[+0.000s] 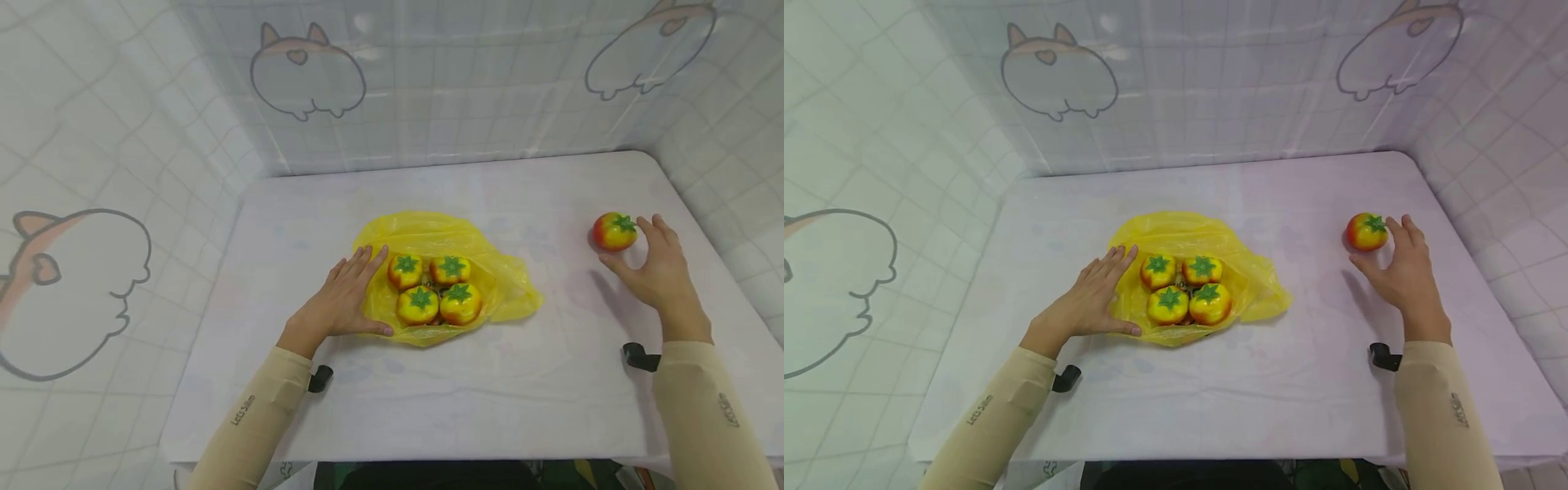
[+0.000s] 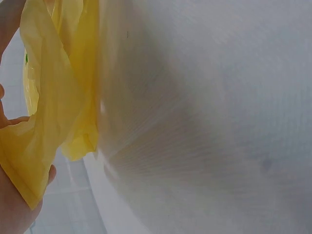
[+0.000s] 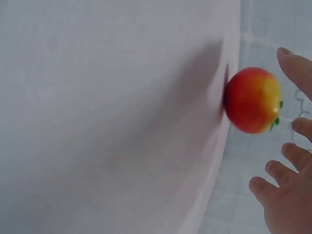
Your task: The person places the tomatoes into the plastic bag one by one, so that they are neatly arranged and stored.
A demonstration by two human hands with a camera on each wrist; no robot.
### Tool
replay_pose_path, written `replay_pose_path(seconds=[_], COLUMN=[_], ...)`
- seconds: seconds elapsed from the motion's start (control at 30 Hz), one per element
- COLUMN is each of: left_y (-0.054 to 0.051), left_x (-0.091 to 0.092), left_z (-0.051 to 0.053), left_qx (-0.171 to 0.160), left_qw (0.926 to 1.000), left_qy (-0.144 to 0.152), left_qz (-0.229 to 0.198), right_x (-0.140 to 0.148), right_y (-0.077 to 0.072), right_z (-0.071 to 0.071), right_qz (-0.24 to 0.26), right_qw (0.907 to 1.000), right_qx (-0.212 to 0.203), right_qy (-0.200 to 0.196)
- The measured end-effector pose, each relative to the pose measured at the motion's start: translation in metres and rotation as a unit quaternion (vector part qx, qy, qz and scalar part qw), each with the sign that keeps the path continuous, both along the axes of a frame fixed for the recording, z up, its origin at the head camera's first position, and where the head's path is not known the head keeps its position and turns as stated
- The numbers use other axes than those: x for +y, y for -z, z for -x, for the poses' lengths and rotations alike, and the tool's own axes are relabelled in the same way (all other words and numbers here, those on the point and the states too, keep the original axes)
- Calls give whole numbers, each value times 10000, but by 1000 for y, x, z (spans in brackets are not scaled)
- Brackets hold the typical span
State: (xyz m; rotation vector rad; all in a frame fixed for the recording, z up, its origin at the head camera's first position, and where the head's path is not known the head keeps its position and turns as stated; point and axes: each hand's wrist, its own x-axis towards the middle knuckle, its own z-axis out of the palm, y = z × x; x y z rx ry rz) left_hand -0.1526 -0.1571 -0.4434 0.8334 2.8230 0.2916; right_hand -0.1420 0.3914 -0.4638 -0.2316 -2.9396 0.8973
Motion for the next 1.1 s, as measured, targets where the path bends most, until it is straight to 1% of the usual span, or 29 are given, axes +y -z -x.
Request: replay_pose_path(seconds=[0.13,0.27,0.33,0.5,0.7,0.83,0.93,1.1], left_y=[0,2,2,1,-1,-1,-1,-2], left_x=[-1,-2,-2,-2,-1,-2,-2,-1], left_z=[0,0,0,0,1,1,1,1], left_qx=[-19,3,10,-4,-30,-40,-26,2], left_qw=[10000,9999,9999,9999,9999,9999,9999,9999], left_qy=[-27,-27,-22,-22,-48,-71,-58,-29], left_qz=[-72,-123,-141,-158,-109,-110,-146,-162], right_x=[1,2,4,7,8,6,5,6], right_y=[2,2,3,3,1,3,5,6], right_z=[6,12,15,22,28,33,36,40], right_qz=[143,214,199,99,-17,74,166,217], right_qw=[9997,9988,9987,9986,9982,9979,9972,9964], right_qx=[-136,-361,-426,-509,-584,-637,-732,-811], right_qy=[123,256,214,-47,-165,-78,69,124])
